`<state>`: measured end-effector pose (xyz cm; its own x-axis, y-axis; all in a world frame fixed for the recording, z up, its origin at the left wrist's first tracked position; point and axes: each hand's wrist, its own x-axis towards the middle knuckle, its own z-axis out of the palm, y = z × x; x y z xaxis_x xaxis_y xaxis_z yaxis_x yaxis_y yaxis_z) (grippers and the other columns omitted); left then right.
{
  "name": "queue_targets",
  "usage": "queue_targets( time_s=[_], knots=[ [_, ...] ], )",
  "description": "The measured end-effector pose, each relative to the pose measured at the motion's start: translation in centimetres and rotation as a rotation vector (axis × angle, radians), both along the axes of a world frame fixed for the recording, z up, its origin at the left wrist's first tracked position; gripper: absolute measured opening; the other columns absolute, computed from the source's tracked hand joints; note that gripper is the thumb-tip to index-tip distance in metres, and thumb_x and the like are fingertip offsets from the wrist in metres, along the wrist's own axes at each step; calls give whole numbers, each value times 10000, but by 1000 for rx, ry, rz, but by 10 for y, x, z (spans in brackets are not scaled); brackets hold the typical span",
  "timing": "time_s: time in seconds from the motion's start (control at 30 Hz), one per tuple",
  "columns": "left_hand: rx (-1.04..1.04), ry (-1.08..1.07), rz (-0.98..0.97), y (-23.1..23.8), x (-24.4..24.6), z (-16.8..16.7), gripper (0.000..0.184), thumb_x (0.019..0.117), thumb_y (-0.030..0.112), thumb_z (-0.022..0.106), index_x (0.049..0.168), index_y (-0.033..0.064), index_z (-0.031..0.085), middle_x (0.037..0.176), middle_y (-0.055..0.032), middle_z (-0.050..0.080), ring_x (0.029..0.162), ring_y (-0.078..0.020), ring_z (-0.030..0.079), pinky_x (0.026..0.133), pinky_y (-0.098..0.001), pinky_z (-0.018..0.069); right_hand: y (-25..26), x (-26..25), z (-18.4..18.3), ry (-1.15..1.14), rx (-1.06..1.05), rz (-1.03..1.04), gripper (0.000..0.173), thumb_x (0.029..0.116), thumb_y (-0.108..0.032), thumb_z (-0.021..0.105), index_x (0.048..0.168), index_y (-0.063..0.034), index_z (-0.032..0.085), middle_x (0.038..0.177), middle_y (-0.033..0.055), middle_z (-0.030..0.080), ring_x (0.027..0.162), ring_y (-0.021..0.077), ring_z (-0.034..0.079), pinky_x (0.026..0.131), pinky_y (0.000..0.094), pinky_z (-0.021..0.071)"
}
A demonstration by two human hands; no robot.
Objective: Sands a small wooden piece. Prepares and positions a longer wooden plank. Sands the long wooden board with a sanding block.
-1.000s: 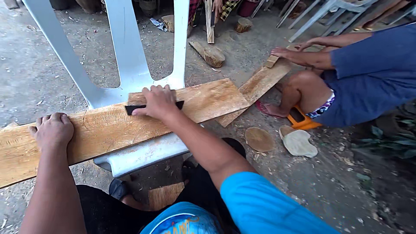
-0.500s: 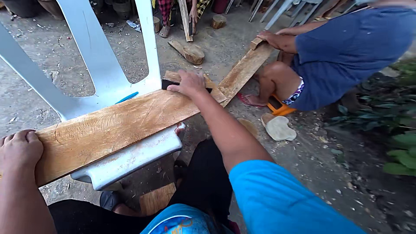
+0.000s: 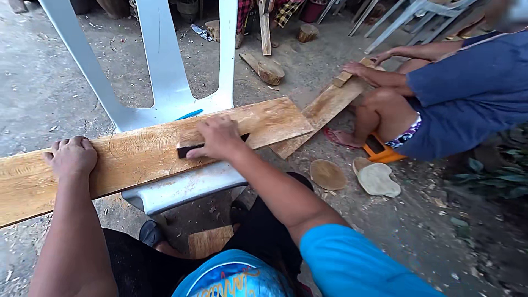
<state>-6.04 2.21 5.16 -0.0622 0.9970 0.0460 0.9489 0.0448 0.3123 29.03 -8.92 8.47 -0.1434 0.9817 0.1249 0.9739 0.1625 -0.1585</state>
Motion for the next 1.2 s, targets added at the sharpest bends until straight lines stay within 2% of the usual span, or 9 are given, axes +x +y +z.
queue_targets(
  time_s=[0.13, 0.23, 0.5, 0.63, 0.73, 0.87, 1.0, 1.1, 1.2],
  knots=[
    [6, 5, -17, 4, -11, -8, 507, 1114, 310, 286, 1302, -18, 623, 1417, -303, 549, 1426, -508, 385, 1110, -760, 219, -7, -126, 4, 82, -36, 264, 738, 812, -715, 717, 1270, -137, 687, 1141, 123, 710, 1118, 317, 650, 972, 551, 474],
    [33, -8, -15, 17, -26, -26, 520, 1101, 359, 289, 1312, 26, 627, 1402, -281, 572, 1406, -488, 424, 1104, -759, 240, -12, -131, 10, 114, -91, 279, 678, 852, -637, 736, 1330, -162, 662, 1208, 106, 686, 1177, 297, 620, 1006, 534, 457],
    [31, -79, -7, 30, -37, -40, 540, 1099, 361, 277, 1321, -3, 609, 1405, -326, 544, 1352, -514, 480, 1068, -733, 354, -43, 85, 0, -31, 12, -171, 762, 822, -700, 721, 1252, -72, 684, 1157, 183, 709, 1116, 377, 666, 981, 609, 471],
    [34, -75, 1, 31, -36, -44, 526, 1095, 350, 276, 1319, 11, 611, 1421, -314, 534, 1362, -509, 468, 1073, -732, 347, -57, 203, -3, -70, -51, -424, 867, 814, -748, 691, 1314, -40, 643, 1304, 226, 665, 1247, 424, 612, 1059, 676, 402],
    [39, -6, 13, 34, -39, -47, 534, 1089, 378, 271, 1322, 47, 619, 1404, -284, 565, 1384, -501, 445, 1070, -760, 304, -58, 234, -2, -74, -112, -546, 928, 814, -777, 665, 1398, -59, 594, 1382, 209, 630, 1312, 404, 574, 1089, 667, 373],
    [26, -4, 22, 33, -31, -39, 542, 1080, 377, 259, 1296, 33, 619, 1393, -271, 582, 1421, -486, 407, 1105, -773, 224, -50, 183, -4, -70, -48, -402, 907, 789, -773, 694, 1270, -5, 653, 1259, 231, 681, 1205, 412, 636, 1067, 662, 404],
    [8, -15, 31, 24, -22, -27, 523, 1091, 341, 270, 1292, 5, 616, 1400, -286, 572, 1428, -489, 397, 1117, -764, 208, -32, 41, -13, -34, 102, 3, 842, 728, -799, 717, 1164, -79, 717, 1073, 150, 732, 1051, 345, 691, 981, 589, 489],
    [10, -1, 31, 24, -23, -26, 527, 1093, 348, 263, 1302, 22, 621, 1402, -277, 575, 1425, -477, 409, 1119, -755, 217, -19, -68, -10, 41, 115, 267, 721, 751, -753, 737, 1167, -164, 739, 1054, 69, 733, 1041, 270, 679, 961, 527, 495],
    [31, 3, 14, 29, -33, -36, 545, 1088, 383, 250, 1313, 51, 620, 1399, -261, 584, 1415, -472, 425, 1111, -762, 229, -13, -112, 0, 84, 3, 391, 694, 795, -674, 758, 1274, -175, 702, 1139, 77, 716, 1090, 266, 652, 977, 510, 462]
  ],
)
